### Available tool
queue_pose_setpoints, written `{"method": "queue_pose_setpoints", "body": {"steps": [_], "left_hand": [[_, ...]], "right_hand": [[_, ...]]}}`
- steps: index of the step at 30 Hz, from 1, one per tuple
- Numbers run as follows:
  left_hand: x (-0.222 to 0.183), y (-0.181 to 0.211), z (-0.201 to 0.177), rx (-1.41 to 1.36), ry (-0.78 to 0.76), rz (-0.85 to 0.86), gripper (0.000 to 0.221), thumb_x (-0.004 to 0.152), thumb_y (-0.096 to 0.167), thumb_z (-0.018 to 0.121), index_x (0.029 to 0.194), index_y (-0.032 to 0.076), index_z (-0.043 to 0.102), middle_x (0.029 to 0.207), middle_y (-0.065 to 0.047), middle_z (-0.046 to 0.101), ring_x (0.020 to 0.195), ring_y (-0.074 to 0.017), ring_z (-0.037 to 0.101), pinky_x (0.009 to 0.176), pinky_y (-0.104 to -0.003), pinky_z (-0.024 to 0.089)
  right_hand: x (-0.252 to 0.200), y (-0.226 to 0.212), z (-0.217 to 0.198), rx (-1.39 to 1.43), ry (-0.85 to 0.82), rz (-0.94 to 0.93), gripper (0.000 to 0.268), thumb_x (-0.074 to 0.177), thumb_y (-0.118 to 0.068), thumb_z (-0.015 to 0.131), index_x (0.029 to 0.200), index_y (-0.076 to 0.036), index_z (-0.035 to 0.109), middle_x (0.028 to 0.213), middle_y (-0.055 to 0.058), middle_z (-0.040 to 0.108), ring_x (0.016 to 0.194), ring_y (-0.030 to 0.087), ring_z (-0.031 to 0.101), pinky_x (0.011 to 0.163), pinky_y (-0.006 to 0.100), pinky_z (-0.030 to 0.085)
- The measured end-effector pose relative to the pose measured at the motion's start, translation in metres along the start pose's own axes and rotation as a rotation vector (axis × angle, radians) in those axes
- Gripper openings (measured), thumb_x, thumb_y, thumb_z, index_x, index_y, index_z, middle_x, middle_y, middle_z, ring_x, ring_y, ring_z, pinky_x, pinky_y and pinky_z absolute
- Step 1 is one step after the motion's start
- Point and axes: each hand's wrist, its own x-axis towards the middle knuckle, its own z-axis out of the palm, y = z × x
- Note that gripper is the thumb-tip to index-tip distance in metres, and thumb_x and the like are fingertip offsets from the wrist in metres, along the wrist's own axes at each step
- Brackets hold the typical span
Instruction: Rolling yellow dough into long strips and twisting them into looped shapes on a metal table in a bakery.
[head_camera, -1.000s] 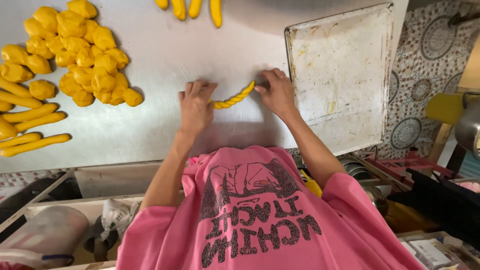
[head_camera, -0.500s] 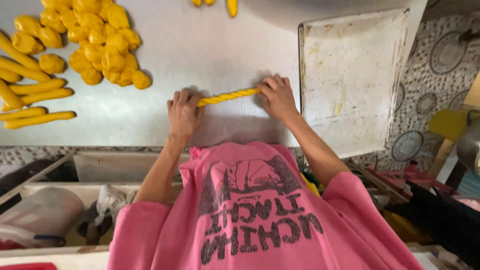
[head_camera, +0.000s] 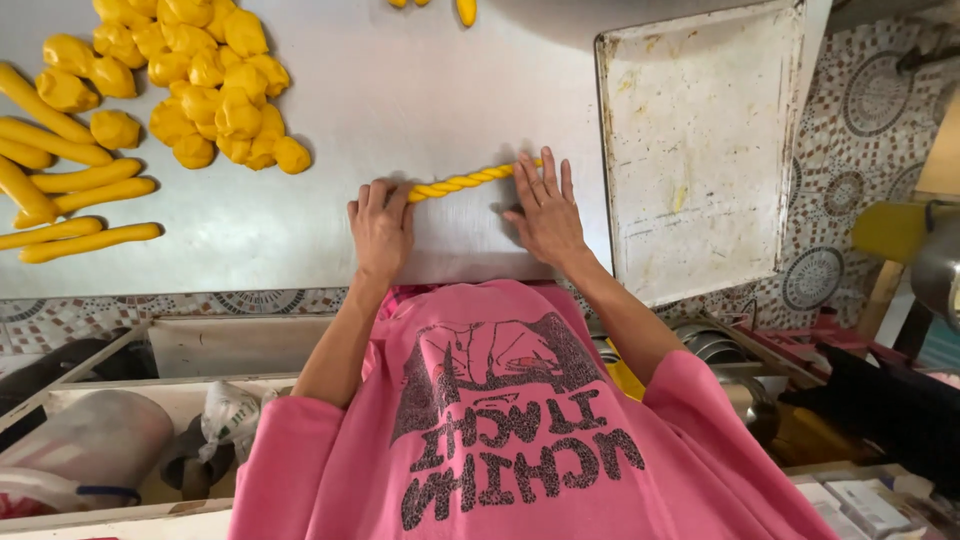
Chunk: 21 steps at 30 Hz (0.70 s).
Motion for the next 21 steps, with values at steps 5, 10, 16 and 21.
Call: {"method": "queue_pose_setpoints", "body": {"steps": [5,10,16,21], "left_hand": [[-0.006,-0.011,-0.003,-0.010,-0.029,0.036,0.041,0.080,0.017,0.082,0.120,0.012,0.072,0.106,-0.002,0.053,0.096,-0.0251,0.055,0.074,-0.041,0.046],[-0.017,-0.021,-0.015,-0.059,-0.049,0.036,0.041,0.082,0.012,0.081,0.121,0.010,0.072,0.107,-0.002,0.051,0.095,-0.0236,0.055,0.073,-0.039,0.045],[-0.036,-0.044,-0.034,-0.111,-0.052,0.007,0.038,0.079,0.011,0.082,0.117,0.010,0.073,0.107,-0.003,0.053,0.096,-0.0241,0.056,0.075,-0.041,0.047],[-0.054,-0.060,-0.053,-0.131,-0.050,0.011,0.034,0.082,0.009,0.080,0.115,0.009,0.073,0.108,-0.004,0.052,0.097,-0.0248,0.057,0.074,-0.040,0.046]], "right_hand": [[0.001,-0.019,0.007,-0.049,-0.087,0.024,0.078,0.105,-0.054,0.048,0.163,-0.003,0.031,0.171,0.014,0.026,0.158,0.041,0.013,0.126,0.065,0.005],[0.005,-0.045,0.004,-0.069,-0.084,0.047,0.080,0.104,-0.053,0.049,0.163,-0.004,0.028,0.169,0.017,0.030,0.157,0.044,0.012,0.125,0.066,0.004],[0.004,-0.059,0.011,-0.073,-0.067,0.083,0.079,0.103,-0.053,0.049,0.164,-0.008,0.029,0.171,0.013,0.027,0.157,0.043,0.009,0.125,0.065,0.005],[0.015,-0.085,0.021,-0.052,-0.032,0.040,0.078,0.103,-0.055,0.049,0.164,-0.011,0.030,0.171,0.011,0.027,0.157,0.045,0.008,0.124,0.067,0.005]]}}
